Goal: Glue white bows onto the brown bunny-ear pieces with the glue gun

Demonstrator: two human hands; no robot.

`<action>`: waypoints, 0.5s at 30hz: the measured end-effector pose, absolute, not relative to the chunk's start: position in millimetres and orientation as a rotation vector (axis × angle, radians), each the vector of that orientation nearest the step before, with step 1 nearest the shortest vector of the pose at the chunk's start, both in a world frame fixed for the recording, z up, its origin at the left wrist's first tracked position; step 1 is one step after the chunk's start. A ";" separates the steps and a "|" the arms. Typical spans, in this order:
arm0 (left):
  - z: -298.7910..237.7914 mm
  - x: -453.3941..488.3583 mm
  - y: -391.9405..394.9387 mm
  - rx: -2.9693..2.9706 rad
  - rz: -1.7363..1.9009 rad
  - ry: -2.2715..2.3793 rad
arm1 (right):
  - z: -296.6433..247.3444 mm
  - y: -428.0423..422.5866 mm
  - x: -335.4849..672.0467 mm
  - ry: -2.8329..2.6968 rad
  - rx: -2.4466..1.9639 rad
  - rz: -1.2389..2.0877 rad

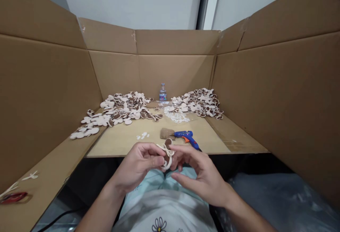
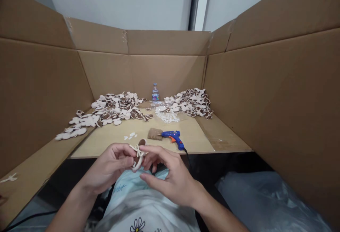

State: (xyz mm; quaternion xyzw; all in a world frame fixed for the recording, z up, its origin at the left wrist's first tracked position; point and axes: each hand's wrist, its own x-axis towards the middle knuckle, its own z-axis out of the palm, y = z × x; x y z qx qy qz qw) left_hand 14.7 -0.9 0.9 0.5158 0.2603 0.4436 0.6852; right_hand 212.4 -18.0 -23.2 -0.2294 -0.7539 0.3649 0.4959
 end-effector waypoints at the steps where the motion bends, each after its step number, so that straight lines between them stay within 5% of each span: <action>1: 1.4 14.8 -1.2 1.164 0.988 0.588 | -23.3 -17.8 213.0 -1.831 -0.557 0.881; 15: 4.2 17.6 -4.7 1.125 1.004 0.575 | -21.6 -22.4 214.2 -1.815 -0.501 0.928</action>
